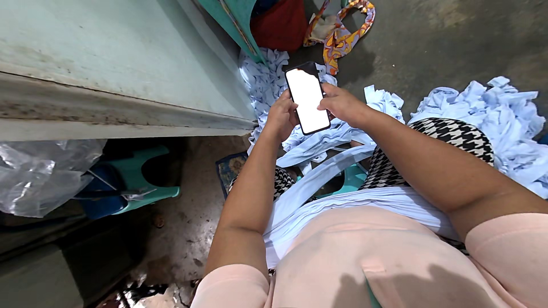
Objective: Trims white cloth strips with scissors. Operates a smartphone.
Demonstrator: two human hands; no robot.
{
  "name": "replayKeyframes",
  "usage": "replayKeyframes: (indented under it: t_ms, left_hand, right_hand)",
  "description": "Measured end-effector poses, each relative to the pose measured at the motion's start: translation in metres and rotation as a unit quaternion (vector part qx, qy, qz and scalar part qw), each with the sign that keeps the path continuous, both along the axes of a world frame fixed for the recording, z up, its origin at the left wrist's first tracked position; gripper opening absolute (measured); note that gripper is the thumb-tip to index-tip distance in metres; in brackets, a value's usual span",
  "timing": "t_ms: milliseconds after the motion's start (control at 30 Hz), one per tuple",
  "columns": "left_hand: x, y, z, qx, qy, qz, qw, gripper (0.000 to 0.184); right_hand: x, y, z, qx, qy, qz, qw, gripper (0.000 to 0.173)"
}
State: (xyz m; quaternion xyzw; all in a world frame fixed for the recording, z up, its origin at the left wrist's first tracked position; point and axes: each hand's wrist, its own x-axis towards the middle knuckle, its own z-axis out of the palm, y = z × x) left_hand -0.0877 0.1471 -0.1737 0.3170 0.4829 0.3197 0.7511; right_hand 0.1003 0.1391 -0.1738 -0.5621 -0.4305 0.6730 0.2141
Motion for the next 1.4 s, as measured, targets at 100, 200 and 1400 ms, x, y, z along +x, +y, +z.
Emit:
replayKeyframes:
  t_ms: [100, 200, 1400]
  left_hand:
    - [0.0002, 0.0000, 0.0013, 0.001, -0.001, -0.002, 1.000, 0.051]
    - [0.0000, 0.0001, 0.0004, 0.001, -0.001, -0.002, 1.000, 0.051]
    - [-0.0005, 0.0005, -0.0017, 0.003, -0.002, -0.002, 1.000, 0.048]
  right_hand:
    - [0.0003, 0.0000, -0.0003, 0.001, 0.002, -0.001, 1.000, 0.046]
    - [0.0007, 0.0001, -0.0009, 0.001, 0.007, 0.001, 1.000, 0.046]
    - [-0.0003, 0.0005, -0.0006, 0.002, -0.002, 0.001, 1.000, 0.045]
